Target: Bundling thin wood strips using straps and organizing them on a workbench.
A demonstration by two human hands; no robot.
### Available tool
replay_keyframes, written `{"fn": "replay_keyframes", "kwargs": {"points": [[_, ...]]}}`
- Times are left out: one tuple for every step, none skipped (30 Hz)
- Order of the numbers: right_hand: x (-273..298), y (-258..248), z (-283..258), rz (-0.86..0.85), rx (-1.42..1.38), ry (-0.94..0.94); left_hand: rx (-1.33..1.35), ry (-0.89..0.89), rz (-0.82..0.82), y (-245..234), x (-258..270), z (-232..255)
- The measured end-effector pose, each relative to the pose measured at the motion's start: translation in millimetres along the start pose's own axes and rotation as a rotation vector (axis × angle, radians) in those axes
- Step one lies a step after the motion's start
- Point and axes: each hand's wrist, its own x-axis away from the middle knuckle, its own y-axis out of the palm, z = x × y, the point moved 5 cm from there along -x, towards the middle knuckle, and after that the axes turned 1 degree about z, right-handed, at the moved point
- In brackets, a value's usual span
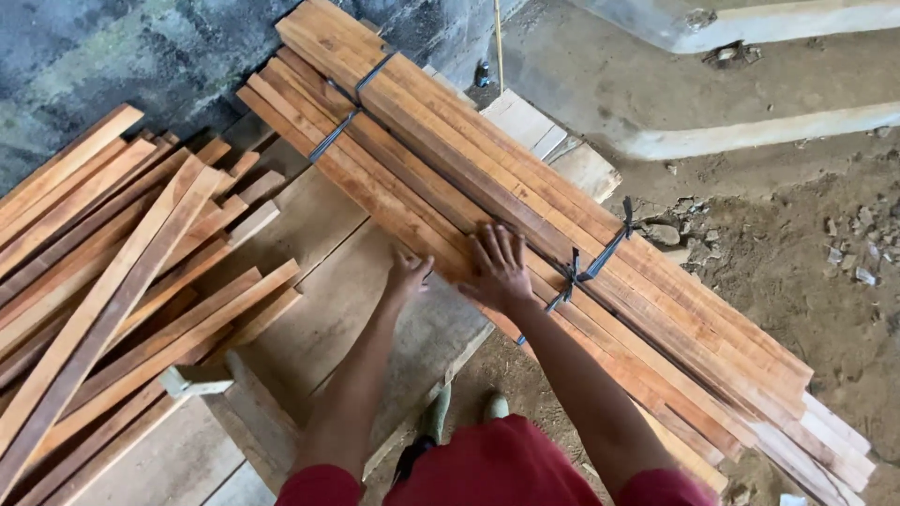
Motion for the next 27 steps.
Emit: {"fn": "replay_keyframes", "kwargs": {"points": [[8.5,-6.2,-0.1,-0.125,0.005,0.061,0.076,-0.063,-0.043,8.5,2.3,-8.4],[17.9,-12.8,0.6,-0.25,0.009,0.122,0.153,-0.126,-0.085,17.9,4.8,-15.9],[28.6,-18.0,0.5,-0.251,0.014,0.126,0.152,-0.124,-0.092,21.0,24.1,-4.6],[38.3,-25.1,-1.7,-0.218,0.046,0.07,0.181,-0.097,-0.147,26.6,43.4,9.0],[45.2,-31.7,-1.8,-0.18,0.082,0.013,0.209,-0.064,-0.202,32.5,59.8,25.3],[48.9,-35.2,2.3,-0.177,0.091,0.017,0.21,-0.057,-0.21,46.2,54.7,17.7],[52.1,-39.3,1.3,-0.128,0.084,-0.027,0.042,-0.022,-0.156,54.3,49.7,8.5],[55.2,-42.8,0.4,-0.078,0.077,-0.071,-0.126,0.013,-0.101,62.4,44.3,-0.3],[51.7,-37.5,5.8,-0.077,0.079,-0.073,-0.123,0.014,-0.101,62.8,45.5,9.1],[47.8,-32.5,9.0,-0.063,0.045,-0.114,-0.157,0.008,-0.117,63.5,46.4,17.9],[40.0,-23.9,5.7,-0.044,0.0,-0.157,-0.197,-0.003,-0.124,55.4,46.5,25.0],[38.9,-25.2,5.7,-0.039,-0.01,-0.16,-0.201,-0.006,-0.114,56.9,50.3,24.7],[36.6,-26.1,6.7,-0.05,0.013,-0.175,-0.198,-0.018,-0.106,59.2,52.1,26.5],[34.9,-27.1,7.7,-0.06,0.036,-0.19,-0.195,-0.03,-0.098,61.7,54.1,27.9],[29.7,-27.3,13.9,-0.06,0.037,-0.191,-0.194,-0.029,-0.098,64.7,47.3,32.1],[26.0,-28.6,17.6,-0.034,0.026,-0.223,-0.209,-0.031,-0.095,67.5,41.3,34.6],[30.7,-30.0,9.3,-0.016,-0.003,-0.252,-0.23,-0.051,-0.091,64.0,46.2,26.8],[41.3,-35.4,1.2,-0.024,-0.018,-0.25,-0.234,-0.068,-0.088,66.9,28.3,-10.9],[38.0,-38.7,3.9,-0.032,0.008,-0.256,-0.272,-0.021,-0.104,72.4,-4.3,-32.5],[34.5,-43.2,6.8,-0.041,0.035,-0.262,-0.31,0.025,-0.12,77.6,-36.8,-52.3],[37.0,-40.9,7.8,-0.034,0.044,-0.261,-0.309,0.036,-0.12,71.9,-19.9,-29.7],[38.6,-35.8,12.1,-0.075,0.059,-0.196,-0.366,0.088,-0.04,62.5,-3.4,-5.2],[41.4,-28.5,12.4,-0.119,0.067,-0.133,-0.423,0.13,0.044,49.7,15.8,14.7],[45.1,-25.3,11.4,-0.115,0.068,-0.135,-0.423,0.134,0.048,50.9,20.4,14.3],[46.3,-21.0,16.2,-0.128,0.154,-0.031,-0.497,0.206,0.048,52.1,24.8,18.4],[47.4,-16.9,21.3,-0.141,0.239,0.073,-0.571,0.279,0.049,53.5,28.8,22.4],[48.1,-15.4,19.5,-0.135,0.238,0.068,-0.57,0.281,0.057,53.5,30.4,21.8]]}}
